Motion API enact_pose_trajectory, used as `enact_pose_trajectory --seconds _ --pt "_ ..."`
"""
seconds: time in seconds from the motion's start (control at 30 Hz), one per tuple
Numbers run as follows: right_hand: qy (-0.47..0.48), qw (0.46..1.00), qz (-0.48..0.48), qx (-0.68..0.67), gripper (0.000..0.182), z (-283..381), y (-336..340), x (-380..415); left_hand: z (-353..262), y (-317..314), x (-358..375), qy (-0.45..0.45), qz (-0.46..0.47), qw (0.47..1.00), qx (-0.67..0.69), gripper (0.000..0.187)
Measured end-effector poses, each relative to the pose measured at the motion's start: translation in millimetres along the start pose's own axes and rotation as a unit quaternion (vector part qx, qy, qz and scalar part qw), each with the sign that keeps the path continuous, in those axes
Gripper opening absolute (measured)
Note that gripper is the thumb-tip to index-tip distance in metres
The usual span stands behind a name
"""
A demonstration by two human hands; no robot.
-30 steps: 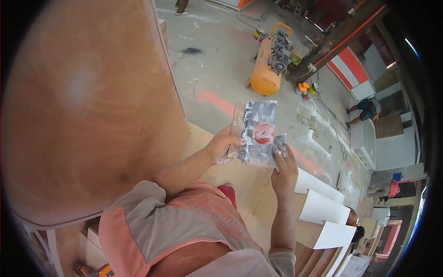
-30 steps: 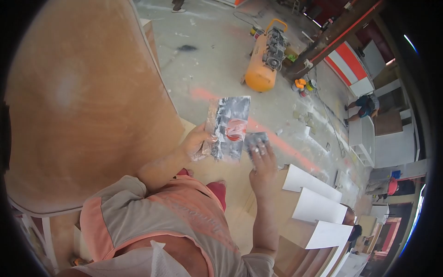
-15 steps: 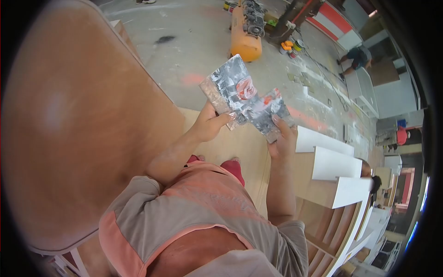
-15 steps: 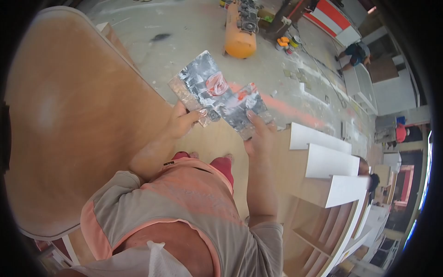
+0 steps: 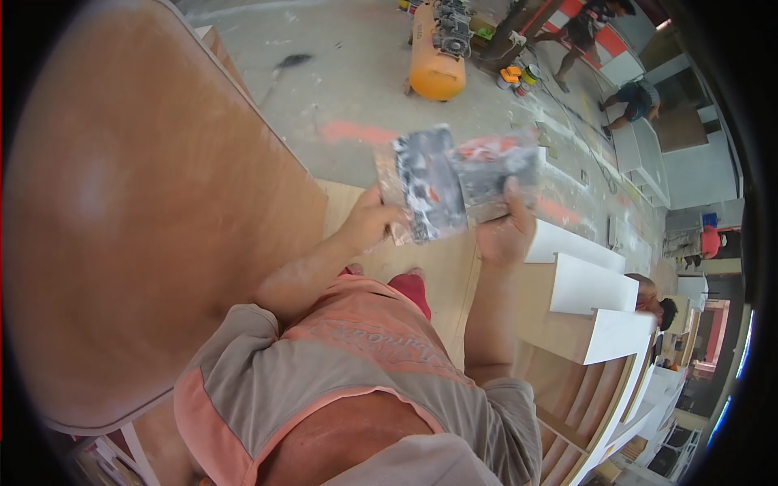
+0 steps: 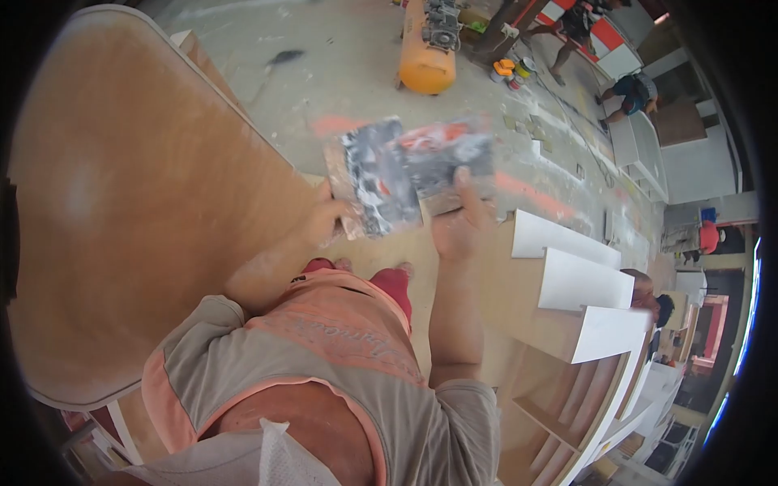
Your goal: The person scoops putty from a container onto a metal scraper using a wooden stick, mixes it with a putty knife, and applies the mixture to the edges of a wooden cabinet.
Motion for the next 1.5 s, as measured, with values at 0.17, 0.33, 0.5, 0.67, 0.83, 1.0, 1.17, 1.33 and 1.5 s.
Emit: enact_pose_trajectory --seconds 0.17,0.33,0.5,0.67,0.83,1.0,1.17,1.33,1.5 --pt "0.078 0.994 0.062 0.047 0.049 16 -21 27 -15 -4 -2 0.029 -0.108 0.964 0.241 0.053" --pt "0.113 0.971 0.093 0.190 0.043 11 -19 31 -10 -13 -6 -0.004 -0.094 0.969 0.229 0.051" --pt "0.165 0.839 0.048 0.516 0.034 18 -21 40 -9 -18 -5 0.015 -0.085 0.973 0.213 0.051" --pt "0.217 0.776 0.042 0.590 0.040 19 -38 37 -4 -18 -7 0.012 -0.061 0.977 0.206 0.053" --pt "0.247 0.727 0.047 0.639 0.046 17 -32 31 3 -10 -6 0.010 -0.071 0.981 0.179 0.053" --pt "0.181 0.634 0.012 0.751 0.051 21 -23 17 -4 5 -6 0.014 -0.082 0.972 0.222 0.049" --pt "0.291 0.494 0.059 0.817 0.041 43 -79 48 8 -6 -9 0.032 -0.053 0.966 0.250 0.044" --pt "0.314 0.284 0.078 0.903 0.029 31 -97 42 10 8 -18 -0.002 -0.079 0.994 0.076 0.042" --pt "0.294 0.250 0.150 0.910 0.027 17 -95 41 18 13 -18 0.007 -0.103 0.992 0.066 0.041"
Point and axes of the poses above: each hand's wrist, its own x-axis away from the middle knuckle, its own y-axis out of the back of the hand, z = x × y, the point moved 8 cm from there along -x, towards the middle knuckle, and after that the axes turned 13 degrees about -y, right-handed, at the moved point
